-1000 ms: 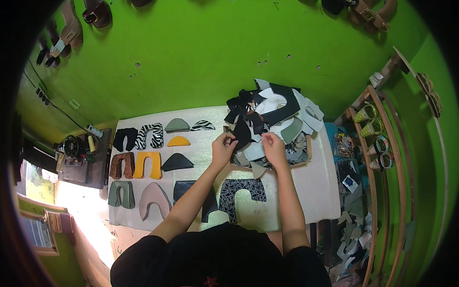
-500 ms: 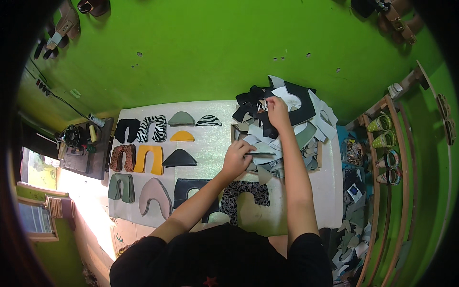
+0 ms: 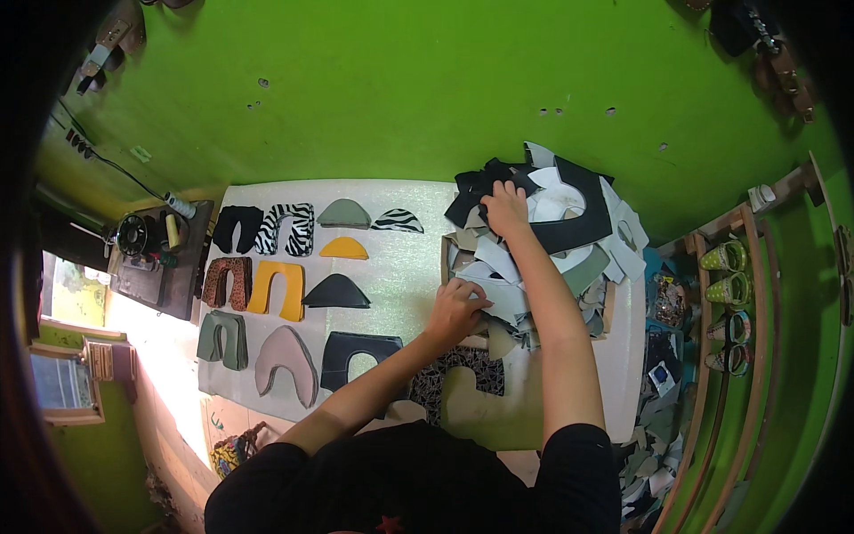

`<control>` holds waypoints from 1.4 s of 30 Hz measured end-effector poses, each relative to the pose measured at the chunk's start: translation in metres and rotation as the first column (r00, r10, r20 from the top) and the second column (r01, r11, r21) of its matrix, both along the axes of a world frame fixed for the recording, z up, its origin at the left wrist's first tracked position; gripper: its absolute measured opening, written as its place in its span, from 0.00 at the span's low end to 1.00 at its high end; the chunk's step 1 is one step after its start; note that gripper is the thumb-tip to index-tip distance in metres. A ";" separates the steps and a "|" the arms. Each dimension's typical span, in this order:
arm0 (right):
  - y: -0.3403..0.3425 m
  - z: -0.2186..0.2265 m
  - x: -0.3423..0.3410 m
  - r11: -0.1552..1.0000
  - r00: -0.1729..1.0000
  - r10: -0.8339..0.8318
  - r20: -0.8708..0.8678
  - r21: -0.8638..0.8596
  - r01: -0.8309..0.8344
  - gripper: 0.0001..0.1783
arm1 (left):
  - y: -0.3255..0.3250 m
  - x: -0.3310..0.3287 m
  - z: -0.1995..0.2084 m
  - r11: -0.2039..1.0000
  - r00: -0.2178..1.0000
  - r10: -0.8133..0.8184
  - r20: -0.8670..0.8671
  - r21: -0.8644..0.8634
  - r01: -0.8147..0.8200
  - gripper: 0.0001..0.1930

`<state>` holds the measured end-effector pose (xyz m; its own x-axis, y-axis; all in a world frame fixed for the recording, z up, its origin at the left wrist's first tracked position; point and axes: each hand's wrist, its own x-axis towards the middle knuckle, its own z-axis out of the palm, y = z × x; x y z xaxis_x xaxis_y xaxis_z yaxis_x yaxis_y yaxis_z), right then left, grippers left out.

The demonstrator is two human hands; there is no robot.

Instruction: Sorting and arranging various shoe upper components on a table.

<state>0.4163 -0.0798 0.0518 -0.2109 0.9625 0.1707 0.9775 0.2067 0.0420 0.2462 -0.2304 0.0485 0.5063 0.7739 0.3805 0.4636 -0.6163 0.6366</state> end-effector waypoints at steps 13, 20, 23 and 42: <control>0.020 -0.006 -0.014 0.993 0.997 -0.039 0.066 0.116 0.031 0.09 | 0.005 -0.008 0.008 0.995 0.996 -0.082 0.034 -0.052 0.083 0.10; 0.025 -0.009 -0.009 0.985 0.999 0.051 0.014 0.167 -0.052 0.06 | 0.007 -0.009 0.003 0.993 0.991 -0.100 0.085 -0.052 0.105 0.08; 0.016 0.008 -0.007 0.967 0.942 0.101 -0.320 0.256 -0.017 0.05 | 0.012 -0.015 0.005 0.985 0.969 -0.106 0.223 -0.107 0.133 0.06; -0.104 0.096 -0.062 0.944 0.899 0.314 -0.305 0.200 -0.262 0.13 | 0.046 -0.027 0.050 0.548 0.657 0.424 0.624 -0.754 0.363 0.18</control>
